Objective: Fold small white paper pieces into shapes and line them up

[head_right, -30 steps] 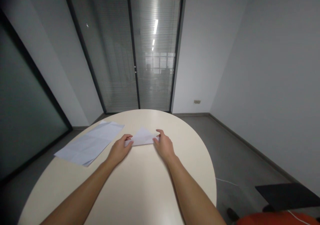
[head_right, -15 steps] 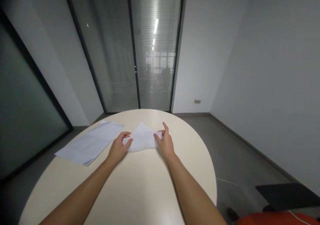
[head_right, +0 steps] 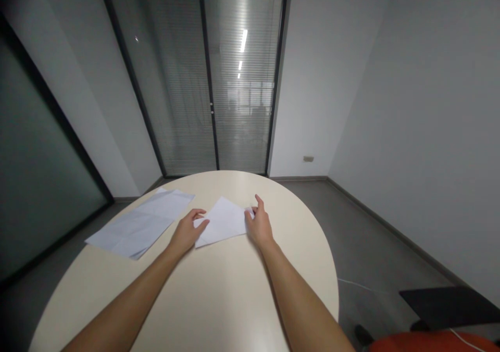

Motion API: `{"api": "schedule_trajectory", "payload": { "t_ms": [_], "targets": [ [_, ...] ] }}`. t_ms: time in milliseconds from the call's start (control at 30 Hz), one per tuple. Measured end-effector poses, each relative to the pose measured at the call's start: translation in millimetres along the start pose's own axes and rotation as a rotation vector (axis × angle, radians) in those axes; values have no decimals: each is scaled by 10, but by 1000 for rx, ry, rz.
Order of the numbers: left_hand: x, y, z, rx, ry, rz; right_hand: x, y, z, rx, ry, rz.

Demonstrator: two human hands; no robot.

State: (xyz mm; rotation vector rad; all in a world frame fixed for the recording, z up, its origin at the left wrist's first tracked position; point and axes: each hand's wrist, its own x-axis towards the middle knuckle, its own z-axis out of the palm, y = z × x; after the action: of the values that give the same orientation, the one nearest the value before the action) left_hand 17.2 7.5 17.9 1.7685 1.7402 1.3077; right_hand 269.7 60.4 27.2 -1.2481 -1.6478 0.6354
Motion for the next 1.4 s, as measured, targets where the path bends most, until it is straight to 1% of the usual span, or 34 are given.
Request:
{"api": "schedule_trajectory", "payload": {
  "t_ms": [100,233,333,400,567,633,700,800,900,933,1000,1067,1133,1167,1233,1300,1333,1400],
  "targets": [
    [-21,26,-18,128,-30,-51,3,23,-7,-78,-27,31],
    [-59,93,-48,331,-77,-87,12,87,1,-143,-44,28],
    [-78,115,-59,434,-96,-49,14,119,5,-179,-71,22],
    [-80,103,-56,475,-109,21,12,121,2,-197,-88,19],
    [-64,35,-30,472,-138,258,5,86,-10,-243,-120,33],
    [-66,21,-15,454,-191,336,-1,63,-11,-268,-121,38],
    [-78,20,-2,444,-279,392,-7,43,-13,-288,-127,35],
    [-104,44,8,437,-374,416,-13,25,-23,-310,-148,34],
    [-126,83,5,429,-384,408,-11,-2,-47,-368,-140,26],
    [-131,98,3,423,-380,406,-10,-22,-55,-406,-130,4],
    [-140,128,1,406,-372,408,-18,-84,-62,-475,-127,-96],
    [-144,161,-2,394,-368,413,-48,-171,-49,-488,-179,-245],
    [-145,199,-8,387,-371,424,-104,-260,-11,-447,-273,-369],
    [-144,219,-12,382,-376,432,-138,-297,14,-428,-329,-402],
    [-140,257,-23,365,-387,452,-207,-345,62,-391,-490,-449],
    [-138,282,-32,356,-392,463,-255,-356,92,-416,-601,-413],
    [-139,286,-34,358,-391,461,-268,-349,97,-438,-631,-381],
    [-142,277,-33,369,-385,447,-272,-320,92,-480,-643,-311]
  ]
}}
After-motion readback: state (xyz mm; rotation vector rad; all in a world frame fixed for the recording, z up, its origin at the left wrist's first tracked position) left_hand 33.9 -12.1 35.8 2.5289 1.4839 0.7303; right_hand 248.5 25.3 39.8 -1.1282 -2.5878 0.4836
